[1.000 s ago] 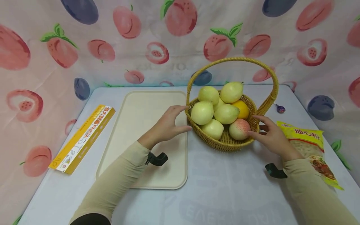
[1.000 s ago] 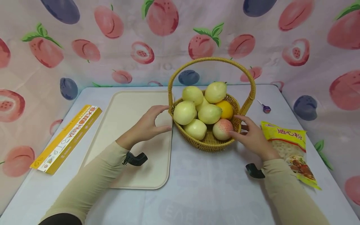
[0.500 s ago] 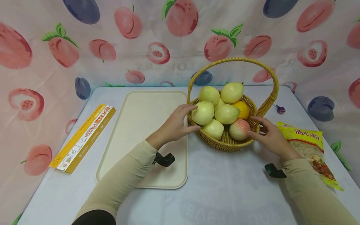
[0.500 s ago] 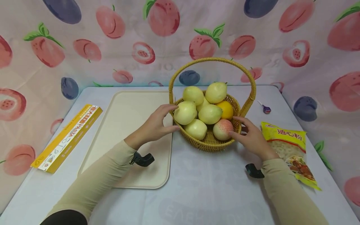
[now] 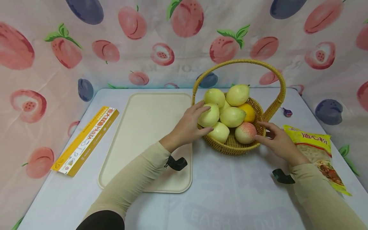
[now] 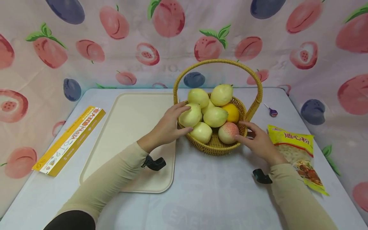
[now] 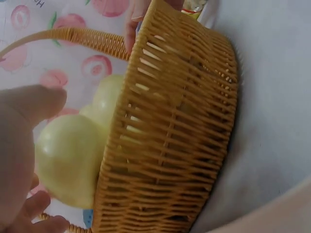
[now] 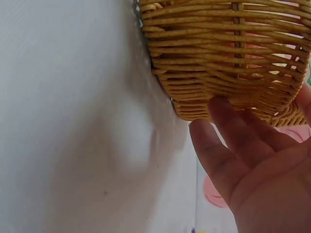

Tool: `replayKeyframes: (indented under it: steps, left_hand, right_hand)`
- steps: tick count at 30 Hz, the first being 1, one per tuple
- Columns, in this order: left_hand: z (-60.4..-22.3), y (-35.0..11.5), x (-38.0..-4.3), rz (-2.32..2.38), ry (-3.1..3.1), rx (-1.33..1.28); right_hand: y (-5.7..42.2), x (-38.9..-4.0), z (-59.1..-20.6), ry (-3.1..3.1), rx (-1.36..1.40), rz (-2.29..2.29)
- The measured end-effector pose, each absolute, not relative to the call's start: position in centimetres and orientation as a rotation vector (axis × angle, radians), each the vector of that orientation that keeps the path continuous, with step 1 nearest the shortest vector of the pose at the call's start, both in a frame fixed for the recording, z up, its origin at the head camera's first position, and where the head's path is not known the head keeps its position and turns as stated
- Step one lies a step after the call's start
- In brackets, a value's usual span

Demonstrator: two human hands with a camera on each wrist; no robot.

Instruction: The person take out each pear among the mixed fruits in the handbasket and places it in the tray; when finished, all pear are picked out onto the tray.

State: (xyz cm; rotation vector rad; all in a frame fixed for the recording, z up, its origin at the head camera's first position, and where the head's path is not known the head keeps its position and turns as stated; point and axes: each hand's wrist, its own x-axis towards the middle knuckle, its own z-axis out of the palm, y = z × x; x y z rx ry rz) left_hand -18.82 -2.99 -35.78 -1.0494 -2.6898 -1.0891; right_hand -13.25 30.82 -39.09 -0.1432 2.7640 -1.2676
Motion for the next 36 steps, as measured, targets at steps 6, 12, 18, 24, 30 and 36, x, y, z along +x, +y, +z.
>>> replayKeyframes:
  steps: [6, 12, 18, 24, 30, 36]
  left_hand:
    - [-35.9, -2.1, -19.0, -1.041, -2.712, -0.999]
    - [-36.3, -1.3, -19.6, -1.100, -2.744, -0.959]
    - [-36.9, -0.6, -20.2, -1.125, -2.752, -0.948]
    - [-36.7, -0.2, -20.3, -1.090, -2.838, -0.906]
    - [-36.2, -0.2, -20.5, -1.082, -2.944, -0.872]
    - [-36.0, -0.2, -20.7, -1.120, -2.948, -0.878]
  right_hand:
    - [31.1, -13.2, -39.2, 2.756, -0.130, -1.268]
    - [31.3, -13.3, -39.4, 2.765, -0.160, -1.280]
    - [31.4, -13.3, -39.5, 2.768, -0.195, -1.300]
    - [31.3, -13.3, -39.5, 2.747, -0.175, -1.304]
    - [31.3, -13.3, -39.6, 2.735, -0.149, -1.299]
    - [31.3, -13.2, -39.5, 2.740, -0.166, -1.313]
